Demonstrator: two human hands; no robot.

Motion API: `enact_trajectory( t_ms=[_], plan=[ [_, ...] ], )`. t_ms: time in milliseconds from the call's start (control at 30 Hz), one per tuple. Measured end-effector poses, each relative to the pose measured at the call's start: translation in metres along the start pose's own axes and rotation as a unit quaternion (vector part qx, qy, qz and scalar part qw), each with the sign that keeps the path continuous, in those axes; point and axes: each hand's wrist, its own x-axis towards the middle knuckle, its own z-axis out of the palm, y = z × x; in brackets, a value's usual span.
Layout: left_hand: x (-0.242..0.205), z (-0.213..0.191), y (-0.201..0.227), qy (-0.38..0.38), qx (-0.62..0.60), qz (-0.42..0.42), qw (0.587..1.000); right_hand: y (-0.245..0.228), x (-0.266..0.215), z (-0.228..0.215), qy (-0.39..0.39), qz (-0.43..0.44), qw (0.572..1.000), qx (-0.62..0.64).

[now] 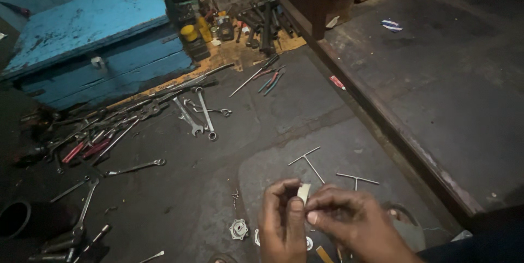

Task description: The person assembles small mechanical parts on the floor. They use a T-handle tool to tighten a screw on a metal housing, then pick up a white circular component and insert a small spring into it.

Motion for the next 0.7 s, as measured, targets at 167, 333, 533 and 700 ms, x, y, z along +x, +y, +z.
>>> enact_trajectory(
  t_ms=[167,333,533,700],
  plan=[
    [-0.003,0.014,-0.006,0.028,-0.154,-0.079,0.985,-0.013,-0.004,-0.001,0.022,0.042,0.996,-0.074],
    [-0.002,0.010,0.006,0.051,-0.092,-0.043,0.993,-0.029,0.000,-0.006,0.058,0.266,0.948,0.164],
    [0.007,-0.001,0.018,-0.014,-0.003,0.096,0.995,-0.027,0.005,-0.006,0.027,0.244,0.911,0.332],
    [0.002,0.001,0.024,-0.023,-0.120,-0.084,0.989,-0.029,0.003,-0.003,-0.001,0.224,0.903,0.367]
  ],
)
